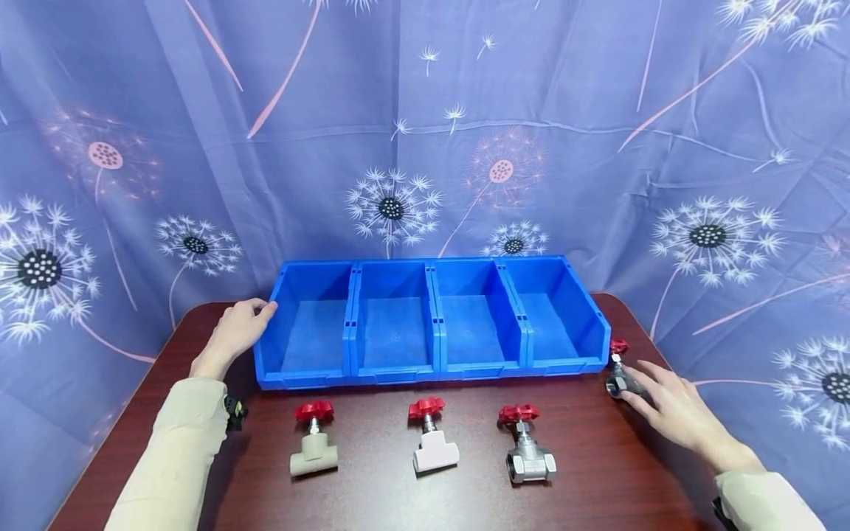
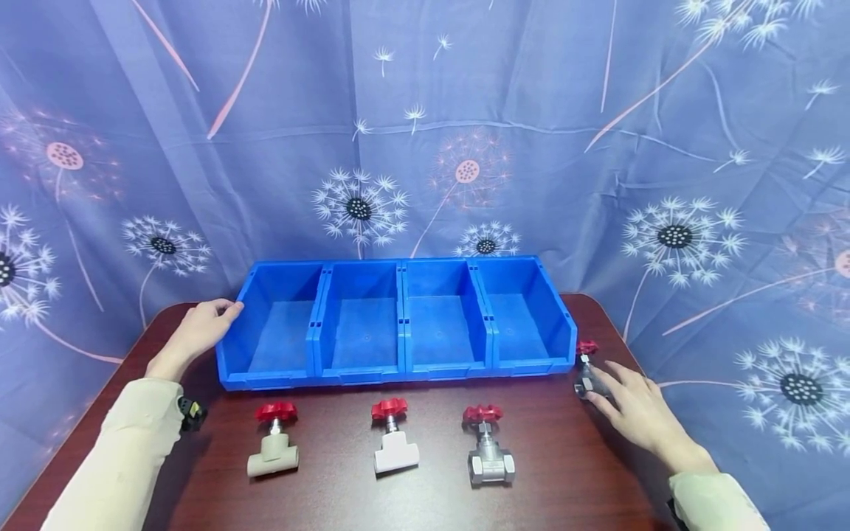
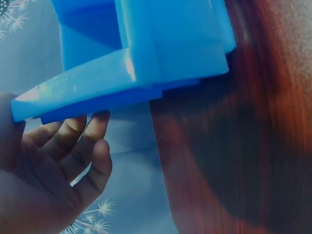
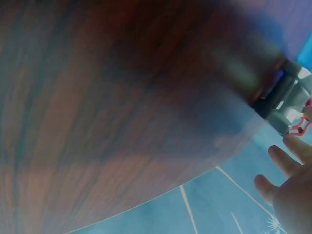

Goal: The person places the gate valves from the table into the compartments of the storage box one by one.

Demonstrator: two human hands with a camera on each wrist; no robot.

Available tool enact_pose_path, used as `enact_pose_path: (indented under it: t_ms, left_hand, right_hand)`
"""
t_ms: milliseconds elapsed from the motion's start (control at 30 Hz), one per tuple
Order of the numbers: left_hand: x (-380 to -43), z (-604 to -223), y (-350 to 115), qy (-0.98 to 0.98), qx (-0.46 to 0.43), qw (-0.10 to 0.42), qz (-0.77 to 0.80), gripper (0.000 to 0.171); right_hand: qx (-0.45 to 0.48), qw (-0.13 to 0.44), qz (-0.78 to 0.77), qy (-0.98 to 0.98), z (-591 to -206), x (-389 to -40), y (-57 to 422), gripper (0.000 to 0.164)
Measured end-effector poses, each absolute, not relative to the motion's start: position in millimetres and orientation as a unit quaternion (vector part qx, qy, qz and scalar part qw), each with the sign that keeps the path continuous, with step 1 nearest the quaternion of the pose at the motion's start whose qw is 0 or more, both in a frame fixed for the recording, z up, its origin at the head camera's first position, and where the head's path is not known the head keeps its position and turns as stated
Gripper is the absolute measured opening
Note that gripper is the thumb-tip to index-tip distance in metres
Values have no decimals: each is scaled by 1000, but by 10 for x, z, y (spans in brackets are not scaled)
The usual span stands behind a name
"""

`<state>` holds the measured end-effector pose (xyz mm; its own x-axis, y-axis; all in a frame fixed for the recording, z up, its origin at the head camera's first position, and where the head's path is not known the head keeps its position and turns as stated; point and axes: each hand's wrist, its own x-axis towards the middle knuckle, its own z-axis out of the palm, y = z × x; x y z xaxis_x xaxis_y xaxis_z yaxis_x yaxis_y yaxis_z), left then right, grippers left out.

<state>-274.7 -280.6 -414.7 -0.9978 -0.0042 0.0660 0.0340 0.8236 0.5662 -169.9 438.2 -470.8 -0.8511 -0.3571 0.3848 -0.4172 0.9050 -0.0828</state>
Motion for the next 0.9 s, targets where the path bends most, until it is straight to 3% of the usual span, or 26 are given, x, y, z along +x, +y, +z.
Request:
enact_pose_path:
  t_ms: [900]
  left_hand:
    - [-2812, -4161, -2770, -946, 22, 20, -324, 45]
  right_hand:
    - [224, 135, 92, -961, -4761, -1847, 4401, 51]
